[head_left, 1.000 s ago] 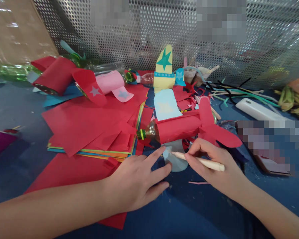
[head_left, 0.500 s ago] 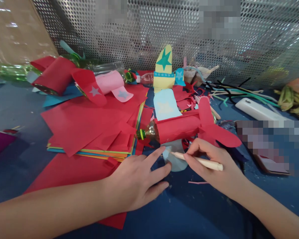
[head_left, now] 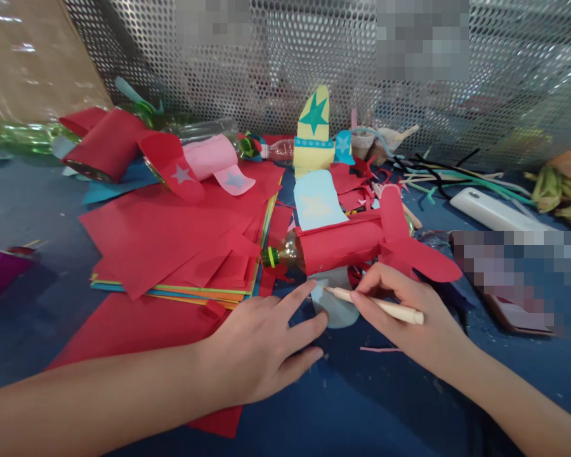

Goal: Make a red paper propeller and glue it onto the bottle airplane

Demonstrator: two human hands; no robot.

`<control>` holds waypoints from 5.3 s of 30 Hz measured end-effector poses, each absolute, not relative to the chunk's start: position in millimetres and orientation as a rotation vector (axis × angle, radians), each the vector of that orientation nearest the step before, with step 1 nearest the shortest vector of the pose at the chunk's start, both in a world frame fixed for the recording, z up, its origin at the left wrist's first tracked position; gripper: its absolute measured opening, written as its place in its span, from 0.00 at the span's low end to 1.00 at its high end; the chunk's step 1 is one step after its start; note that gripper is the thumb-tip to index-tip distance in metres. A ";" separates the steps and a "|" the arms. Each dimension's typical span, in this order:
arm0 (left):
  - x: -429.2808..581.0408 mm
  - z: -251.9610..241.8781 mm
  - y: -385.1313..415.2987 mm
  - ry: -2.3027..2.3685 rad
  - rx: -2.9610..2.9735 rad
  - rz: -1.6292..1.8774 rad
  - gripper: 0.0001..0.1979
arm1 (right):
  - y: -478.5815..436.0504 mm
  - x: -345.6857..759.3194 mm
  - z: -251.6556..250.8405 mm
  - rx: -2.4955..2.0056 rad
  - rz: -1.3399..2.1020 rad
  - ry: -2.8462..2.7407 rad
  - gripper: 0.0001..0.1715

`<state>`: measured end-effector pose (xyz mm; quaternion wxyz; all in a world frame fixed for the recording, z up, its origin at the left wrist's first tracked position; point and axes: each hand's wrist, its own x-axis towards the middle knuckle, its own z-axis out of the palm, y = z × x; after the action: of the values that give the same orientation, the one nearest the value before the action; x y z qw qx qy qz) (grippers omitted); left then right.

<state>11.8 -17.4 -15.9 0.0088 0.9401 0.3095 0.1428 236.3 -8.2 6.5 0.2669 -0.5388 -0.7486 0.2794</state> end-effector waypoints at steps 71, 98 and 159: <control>12.7 -13.8 -16.2 0.962 2.936 0.420 0.16 | -11.1 235.4 6.0 -1.457 0.788 -1.982 0.04; 14.4 -16.8 -15.3 0.962 2.943 0.457 0.16 | -9.2 236.3 4.8 -1.426 0.817 -1.997 0.06; 13.6 -15.5 -16.6 0.979 2.946 0.424 0.16 | -10.3 240.7 5.9 -1.507 0.798 -2.007 0.06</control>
<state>13.6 -16.6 -15.5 0.0041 0.9403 0.3124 0.1353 240.7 -10.3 5.9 0.2512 -0.5540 -0.7376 0.2932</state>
